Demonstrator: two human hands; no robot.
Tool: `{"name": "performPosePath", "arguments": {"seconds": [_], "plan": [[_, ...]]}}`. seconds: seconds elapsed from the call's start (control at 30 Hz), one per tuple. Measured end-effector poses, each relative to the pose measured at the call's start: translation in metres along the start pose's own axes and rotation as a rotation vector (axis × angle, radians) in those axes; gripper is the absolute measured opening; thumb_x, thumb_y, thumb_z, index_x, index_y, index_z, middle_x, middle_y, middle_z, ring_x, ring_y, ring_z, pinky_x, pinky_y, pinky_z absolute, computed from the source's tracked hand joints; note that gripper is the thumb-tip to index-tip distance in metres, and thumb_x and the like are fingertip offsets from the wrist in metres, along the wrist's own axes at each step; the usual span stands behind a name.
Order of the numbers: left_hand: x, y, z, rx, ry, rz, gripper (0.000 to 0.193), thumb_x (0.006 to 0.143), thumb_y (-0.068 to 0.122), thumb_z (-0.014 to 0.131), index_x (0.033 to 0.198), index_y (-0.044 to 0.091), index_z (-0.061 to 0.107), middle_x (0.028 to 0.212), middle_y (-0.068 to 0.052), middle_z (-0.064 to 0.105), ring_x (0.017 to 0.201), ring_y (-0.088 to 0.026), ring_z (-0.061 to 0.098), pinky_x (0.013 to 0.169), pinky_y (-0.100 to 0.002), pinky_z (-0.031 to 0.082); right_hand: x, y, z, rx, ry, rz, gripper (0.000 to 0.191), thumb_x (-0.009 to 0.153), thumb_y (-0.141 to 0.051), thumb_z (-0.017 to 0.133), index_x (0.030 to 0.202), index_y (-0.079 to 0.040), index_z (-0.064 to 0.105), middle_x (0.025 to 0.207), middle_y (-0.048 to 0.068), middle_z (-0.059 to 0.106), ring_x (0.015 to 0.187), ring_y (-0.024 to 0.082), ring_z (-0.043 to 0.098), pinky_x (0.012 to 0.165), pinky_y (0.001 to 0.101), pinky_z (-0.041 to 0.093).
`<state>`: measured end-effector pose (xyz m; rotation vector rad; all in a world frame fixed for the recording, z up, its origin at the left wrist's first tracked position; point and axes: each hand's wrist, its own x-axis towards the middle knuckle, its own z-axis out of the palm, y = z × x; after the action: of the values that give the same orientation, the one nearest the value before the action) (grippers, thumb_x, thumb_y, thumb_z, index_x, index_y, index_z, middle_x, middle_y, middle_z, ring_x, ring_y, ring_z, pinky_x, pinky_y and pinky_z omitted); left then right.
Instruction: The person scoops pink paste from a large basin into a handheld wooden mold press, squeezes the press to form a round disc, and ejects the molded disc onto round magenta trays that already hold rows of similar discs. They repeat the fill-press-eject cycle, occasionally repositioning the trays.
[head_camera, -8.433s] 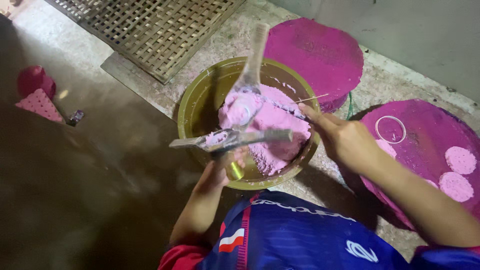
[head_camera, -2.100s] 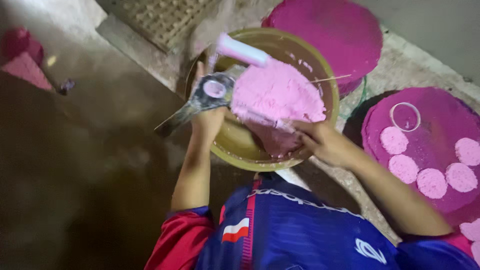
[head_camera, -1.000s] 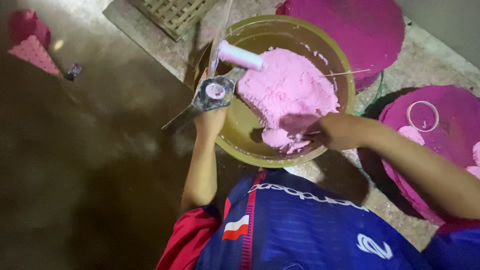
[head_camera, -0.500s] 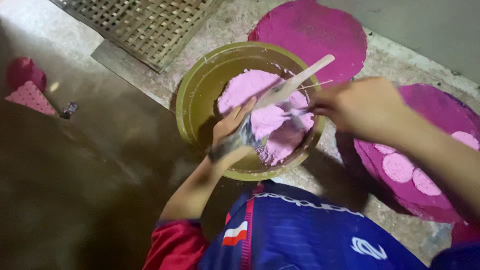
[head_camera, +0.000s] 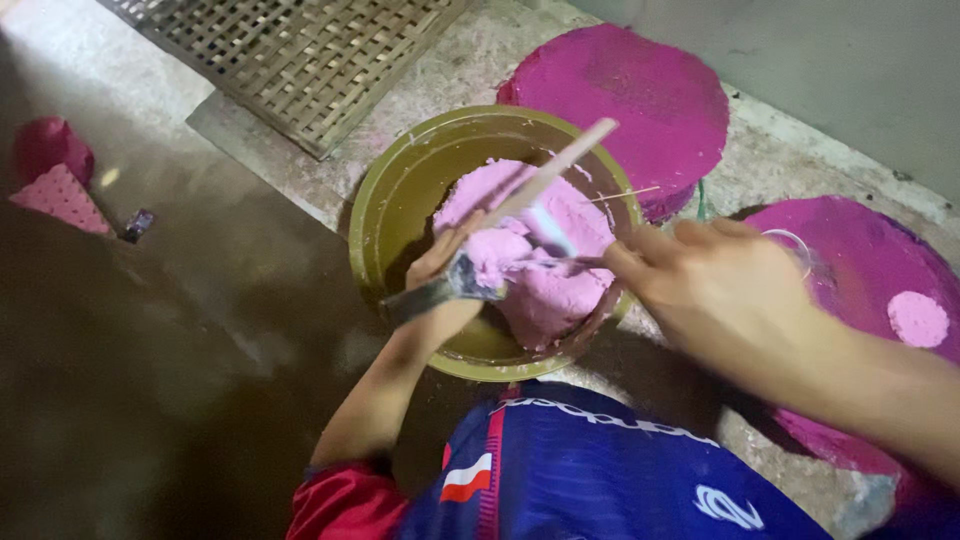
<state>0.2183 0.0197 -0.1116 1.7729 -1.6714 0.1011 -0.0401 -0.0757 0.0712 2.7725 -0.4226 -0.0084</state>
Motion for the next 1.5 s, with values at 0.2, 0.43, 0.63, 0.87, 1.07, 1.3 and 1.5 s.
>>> {"name": "performPosePath", "arguments": {"seconds": [0.2, 0.43, 0.63, 0.87, 1.07, 1.3, 1.5], "plan": [[-0.001, 0.023, 0.018, -0.184, -0.058, -0.071, 0.060, 0.091, 0.025, 0.073, 0.148, 0.011, 0.056, 0.140, -0.010, 0.062, 0.120, -0.031, 0.065, 0.109, -0.040, 0.051, 0.044, -0.050, 0.012, -0.174, 0.009, -0.127, 0.026, 0.082, -0.021, 0.061, 0.103, -0.008, 0.065, 0.085, 0.005, 0.066, 0.070, 0.021, 0.070, 0.057, 0.0341, 0.054], [0.010, -0.014, 0.009, -0.285, 0.032, -0.081, 0.041, 0.090, 0.023, 0.072, 0.128, 0.014, 0.064, 0.131, -0.010, 0.065, 0.113, -0.027, 0.068, 0.094, -0.037, 0.054, -0.029, 0.001, -0.006, -0.218, -0.053, 0.159, 0.019, 0.091, -0.024, 0.062, 0.110, -0.022, 0.065, 0.083, -0.004, 0.061, 0.079, 0.014, 0.065, 0.066, 0.0302, 0.050], [0.013, -0.002, 0.032, -0.276, -0.098, 0.118, 0.033, 0.092, 0.021, 0.069, 0.124, 0.012, 0.065, 0.126, -0.010, 0.066, 0.110, -0.027, 0.068, 0.092, -0.037, 0.055, -0.013, 0.002, -0.005, -0.212, 0.182, -0.074, 0.043, 0.072, -0.019, 0.064, 0.114, -0.010, 0.070, 0.088, -0.001, 0.065, 0.075, 0.015, 0.065, 0.059, 0.0294, 0.049], [0.001, 0.025, 0.035, -0.265, -0.139, 0.139, 0.025, 0.096, 0.019, 0.064, 0.118, 0.009, 0.067, 0.120, -0.011, 0.068, 0.108, -0.026, 0.069, 0.091, -0.036, 0.055, 0.024, -0.036, 0.021, -0.143, -0.012, -0.186, 0.036, 0.082, -0.022, 0.062, 0.112, -0.002, 0.065, 0.086, 0.007, 0.065, 0.071, 0.018, 0.067, 0.060, 0.0304, 0.053], [0.020, -0.003, 0.017, -0.229, -0.039, 0.052, 0.020, 0.098, 0.017, 0.061, 0.114, 0.007, 0.068, 0.114, -0.012, 0.069, 0.106, -0.025, 0.069, 0.090, -0.036, 0.056, -0.034, -0.002, 0.003, -0.079, 0.012, 0.018, 0.048, 0.078, -0.022, 0.062, 0.125, -0.015, 0.067, 0.095, 0.000, 0.066, 0.081, 0.019, 0.067, 0.065, 0.0327, 0.055], [0.010, 0.025, 0.027, -0.384, -0.057, 0.089, 0.018, 0.097, 0.017, 0.059, 0.107, 0.008, 0.072, 0.115, -0.013, 0.071, 0.106, -0.025, 0.069, 0.090, -0.035, 0.055, 0.027, -0.050, 0.054, -0.190, 0.051, -0.086, 0.019, 0.083, -0.021, 0.063, 0.096, -0.008, 0.066, 0.080, 0.004, 0.065, 0.066, 0.019, 0.067, 0.054, 0.0317, 0.052], [0.027, -0.007, 0.009, -0.303, 0.053, -0.028, 0.025, 0.098, 0.018, 0.060, 0.118, 0.005, 0.065, 0.117, -0.015, 0.071, 0.103, -0.024, 0.070, 0.089, -0.036, 0.056, -0.010, -0.012, 0.012, 0.205, -0.044, 0.180, 0.023, 0.094, -0.024, 0.063, 0.114, -0.014, 0.069, 0.085, 0.007, 0.068, 0.075, 0.027, 0.071, 0.058, 0.0416, 0.054]]}}
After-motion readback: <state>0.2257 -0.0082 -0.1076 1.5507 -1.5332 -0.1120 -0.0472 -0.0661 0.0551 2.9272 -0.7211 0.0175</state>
